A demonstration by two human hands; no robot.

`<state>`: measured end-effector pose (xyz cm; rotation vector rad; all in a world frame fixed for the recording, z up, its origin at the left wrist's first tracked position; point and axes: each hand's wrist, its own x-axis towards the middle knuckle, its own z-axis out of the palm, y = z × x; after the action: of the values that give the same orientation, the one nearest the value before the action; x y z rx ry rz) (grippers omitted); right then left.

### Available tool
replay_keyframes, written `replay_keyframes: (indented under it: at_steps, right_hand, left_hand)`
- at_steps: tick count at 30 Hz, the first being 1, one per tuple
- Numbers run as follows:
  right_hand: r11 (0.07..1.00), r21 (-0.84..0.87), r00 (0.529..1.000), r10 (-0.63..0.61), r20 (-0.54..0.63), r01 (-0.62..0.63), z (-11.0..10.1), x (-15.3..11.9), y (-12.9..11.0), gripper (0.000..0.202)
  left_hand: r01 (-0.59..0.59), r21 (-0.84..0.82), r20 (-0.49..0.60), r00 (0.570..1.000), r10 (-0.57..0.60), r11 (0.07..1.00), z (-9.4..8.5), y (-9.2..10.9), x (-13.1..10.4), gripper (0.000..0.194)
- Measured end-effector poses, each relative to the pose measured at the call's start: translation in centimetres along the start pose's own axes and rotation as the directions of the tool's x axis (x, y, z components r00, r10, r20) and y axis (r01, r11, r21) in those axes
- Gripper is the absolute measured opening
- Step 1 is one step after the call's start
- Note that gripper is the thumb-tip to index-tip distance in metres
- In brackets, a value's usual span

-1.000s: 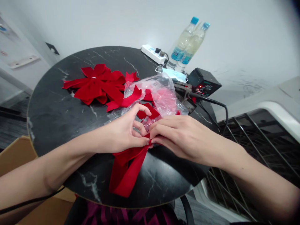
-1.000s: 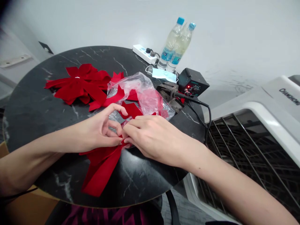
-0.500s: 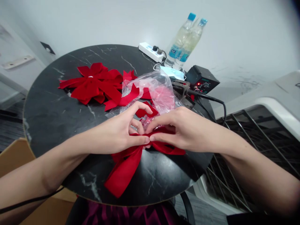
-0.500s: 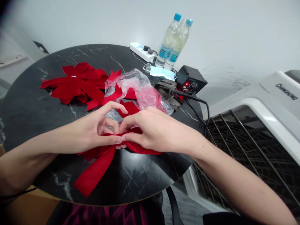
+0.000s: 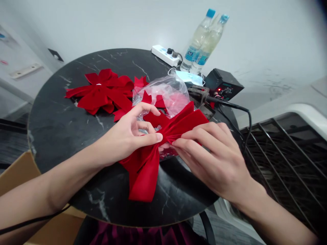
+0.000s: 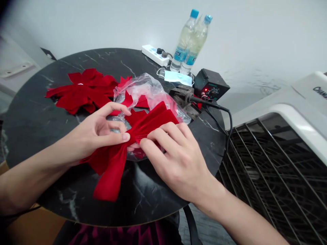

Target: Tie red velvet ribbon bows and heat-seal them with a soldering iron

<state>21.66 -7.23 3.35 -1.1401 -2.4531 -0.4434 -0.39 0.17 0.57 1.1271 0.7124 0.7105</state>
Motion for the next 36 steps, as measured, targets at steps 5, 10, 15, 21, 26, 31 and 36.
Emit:
replay_keyframes:
  at_steps: [5, 10, 15, 21, 26, 31, 36]
  right_hand:
    - [0.978, -0.052, 0.971, -0.209, -0.119, 0.204, 1.5, -1.1, 1.9, 0.013]
    - [0.995, -0.042, 0.984, 0.081, -0.157, -0.088, 1.2, -1.9, 1.7, 0.023]
    - [0.811, 0.341, 0.836, 0.537, -0.110, -0.475, 2.1, -0.4, -3.3, 0.012]
    - [0.386, 0.703, 0.646, 0.751, 0.136, -0.597, 4.5, 1.5, -5.8, 0.010]
    - [-0.070, 0.744, 0.532, 0.656, 0.536, -0.664, 3.6, -0.3, -4.4, 0.014]
    - [-0.112, 0.785, 0.472, 0.745, 0.472, -0.609, 3.6, -0.3, -3.8, 0.029]
    - [-0.177, 0.880, 0.458, 0.799, 0.390, -0.440, 5.3, 1.2, -4.3, 0.031]
  left_hand:
    - [0.132, -0.212, -0.003, 0.991, -0.136, 0.968, 0.5, -0.2, 0.0, 0.037]
    - [0.028, -0.118, -0.130, 0.991, -0.043, 0.993, 0.1, -1.0, 0.7, 0.033]
    - [-0.075, 0.002, -0.274, 0.959, 0.072, 0.997, 0.4, -0.6, 0.5, 0.030]
    - [-0.171, -0.042, -0.240, 0.958, 0.156, 0.984, 0.9, -0.4, 0.0, 0.038]
    - [-0.187, -0.035, -0.177, 0.968, 0.178, 0.982, 0.3, -0.8, 0.1, 0.036]
    - [-0.151, -0.016, -0.120, 0.982, 0.148, 0.988, 0.2, -1.1, 0.0, 0.036]
    - [-0.161, 0.099, -0.080, 0.982, 0.169, 0.982, 0.7, -0.7, -0.6, 0.018]
